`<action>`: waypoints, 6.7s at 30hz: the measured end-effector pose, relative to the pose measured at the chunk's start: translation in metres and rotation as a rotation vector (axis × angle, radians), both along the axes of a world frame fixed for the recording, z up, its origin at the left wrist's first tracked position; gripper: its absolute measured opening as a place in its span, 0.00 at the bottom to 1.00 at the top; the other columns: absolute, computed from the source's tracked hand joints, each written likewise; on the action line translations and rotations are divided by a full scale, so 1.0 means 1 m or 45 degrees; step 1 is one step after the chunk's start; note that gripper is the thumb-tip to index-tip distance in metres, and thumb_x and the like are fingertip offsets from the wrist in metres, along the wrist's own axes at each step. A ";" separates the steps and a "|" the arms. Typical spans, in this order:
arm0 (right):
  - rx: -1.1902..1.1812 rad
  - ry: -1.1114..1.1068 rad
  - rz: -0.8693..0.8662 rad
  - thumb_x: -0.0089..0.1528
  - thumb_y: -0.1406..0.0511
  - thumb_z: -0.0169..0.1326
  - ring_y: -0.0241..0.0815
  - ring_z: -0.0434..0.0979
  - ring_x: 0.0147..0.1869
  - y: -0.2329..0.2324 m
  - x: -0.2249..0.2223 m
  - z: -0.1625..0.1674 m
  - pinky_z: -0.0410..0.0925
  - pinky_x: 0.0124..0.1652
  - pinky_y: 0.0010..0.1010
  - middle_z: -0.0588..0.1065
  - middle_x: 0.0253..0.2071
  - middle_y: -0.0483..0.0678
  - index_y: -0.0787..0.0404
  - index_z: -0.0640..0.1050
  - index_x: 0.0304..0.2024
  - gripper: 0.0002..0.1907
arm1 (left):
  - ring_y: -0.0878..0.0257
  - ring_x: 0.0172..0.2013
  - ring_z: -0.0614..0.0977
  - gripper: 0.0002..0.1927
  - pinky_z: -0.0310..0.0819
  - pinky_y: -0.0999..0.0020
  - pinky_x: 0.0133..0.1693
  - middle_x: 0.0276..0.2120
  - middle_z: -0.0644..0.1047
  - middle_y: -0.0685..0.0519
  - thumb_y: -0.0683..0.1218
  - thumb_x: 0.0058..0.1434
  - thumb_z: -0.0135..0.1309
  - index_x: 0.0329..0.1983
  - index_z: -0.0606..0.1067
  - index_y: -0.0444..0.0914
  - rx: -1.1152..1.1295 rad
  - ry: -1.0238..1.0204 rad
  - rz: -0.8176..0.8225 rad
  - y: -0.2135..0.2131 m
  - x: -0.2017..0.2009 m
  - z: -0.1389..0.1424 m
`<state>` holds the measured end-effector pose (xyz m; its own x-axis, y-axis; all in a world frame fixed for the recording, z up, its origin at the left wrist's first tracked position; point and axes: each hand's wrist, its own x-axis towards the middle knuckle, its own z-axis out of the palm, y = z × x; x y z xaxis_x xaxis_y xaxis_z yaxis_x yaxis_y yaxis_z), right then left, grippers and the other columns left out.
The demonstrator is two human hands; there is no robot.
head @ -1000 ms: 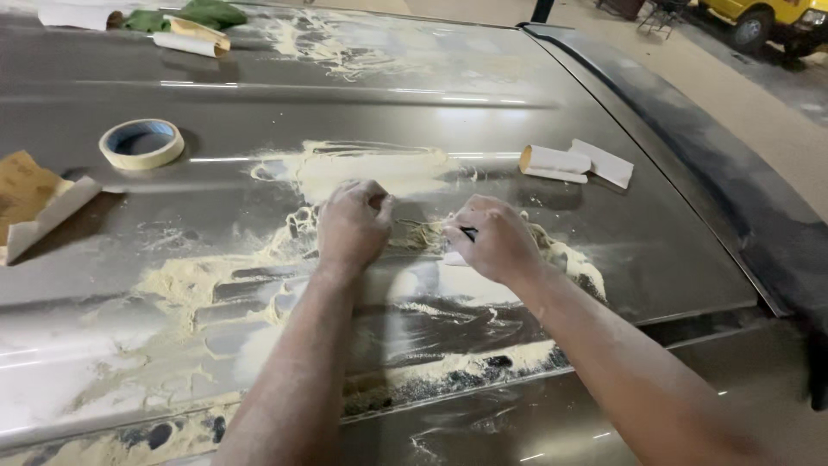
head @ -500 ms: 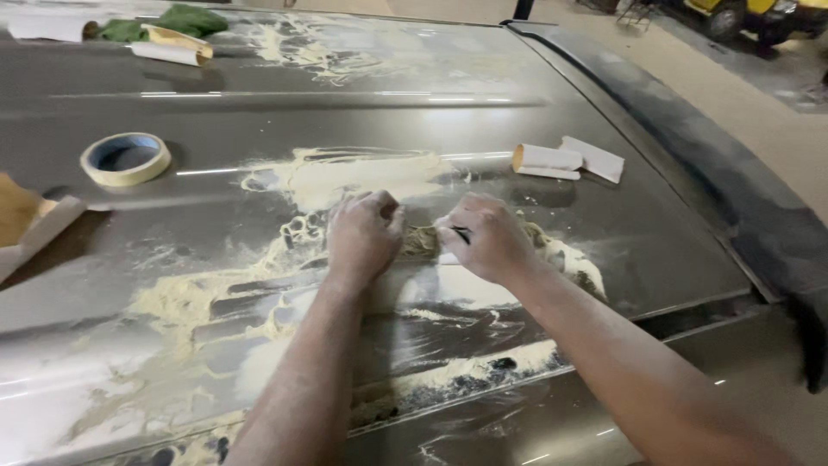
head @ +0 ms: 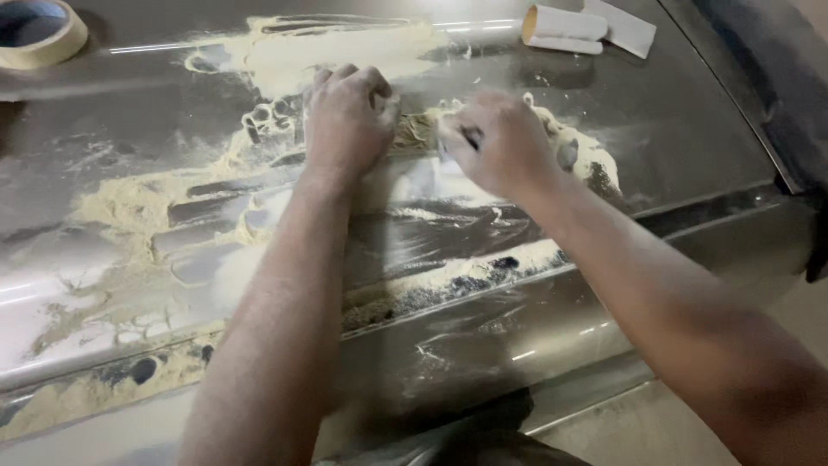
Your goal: The person applies a beige body filler to the hood of a car using a putty knife and then smooths it with a sanding block. The person works on a specific area of the hood, spreading and leveling the filler.
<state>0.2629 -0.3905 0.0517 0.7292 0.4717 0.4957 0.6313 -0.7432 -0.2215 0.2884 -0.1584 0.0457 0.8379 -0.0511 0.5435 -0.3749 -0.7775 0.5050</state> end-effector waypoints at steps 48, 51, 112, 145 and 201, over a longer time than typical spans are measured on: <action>-0.004 -0.275 0.130 0.65 0.65 0.57 0.47 0.73 0.33 0.022 0.000 0.015 0.69 0.38 0.42 0.73 0.27 0.50 0.62 0.77 0.28 0.11 | 0.48 0.53 0.75 0.10 0.63 0.49 0.57 0.43 0.79 0.49 0.51 0.55 0.60 0.38 0.81 0.43 0.023 -0.043 -0.024 -0.008 -0.012 0.007; -0.065 -0.056 0.016 0.68 0.64 0.56 0.46 0.73 0.29 0.020 -0.001 0.017 0.71 0.37 0.39 0.74 0.25 0.49 0.61 0.78 0.28 0.14 | 0.49 0.53 0.75 0.11 0.63 0.51 0.59 0.43 0.79 0.49 0.52 0.58 0.59 0.38 0.81 0.43 0.006 -0.014 -0.028 -0.006 -0.015 0.006; -0.114 -0.099 -0.060 0.63 0.62 0.61 0.47 0.74 0.32 -0.001 -0.007 0.013 0.71 0.37 0.43 0.74 0.28 0.53 0.64 0.78 0.25 0.15 | 0.50 0.57 0.72 0.13 0.59 0.51 0.62 0.49 0.78 0.50 0.52 0.61 0.57 0.45 0.80 0.43 0.065 0.162 -0.094 -0.013 -0.025 0.020; -0.010 -0.201 0.121 0.60 0.67 0.59 0.47 0.74 0.31 0.029 0.007 0.001 0.73 0.37 0.42 0.73 0.27 0.52 0.65 0.77 0.27 0.09 | 0.49 0.53 0.76 0.12 0.65 0.51 0.55 0.44 0.79 0.50 0.49 0.57 0.55 0.43 0.81 0.44 0.039 -0.013 -0.062 -0.007 -0.008 0.000; -0.098 0.091 -0.278 0.59 0.62 0.63 0.47 0.71 0.25 -0.031 -0.008 -0.011 0.68 0.27 0.40 0.71 0.21 0.52 0.63 0.74 0.20 0.17 | 0.51 0.54 0.75 0.11 0.63 0.51 0.59 0.45 0.79 0.51 0.43 0.56 0.54 0.42 0.81 0.45 0.084 0.061 -0.146 -0.013 -0.011 0.006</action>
<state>0.2549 -0.4213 0.0412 0.8501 0.3330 0.4079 0.4382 -0.8769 -0.1973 0.2774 -0.1718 0.0521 0.8495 -0.1824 0.4950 -0.4398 -0.7630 0.4737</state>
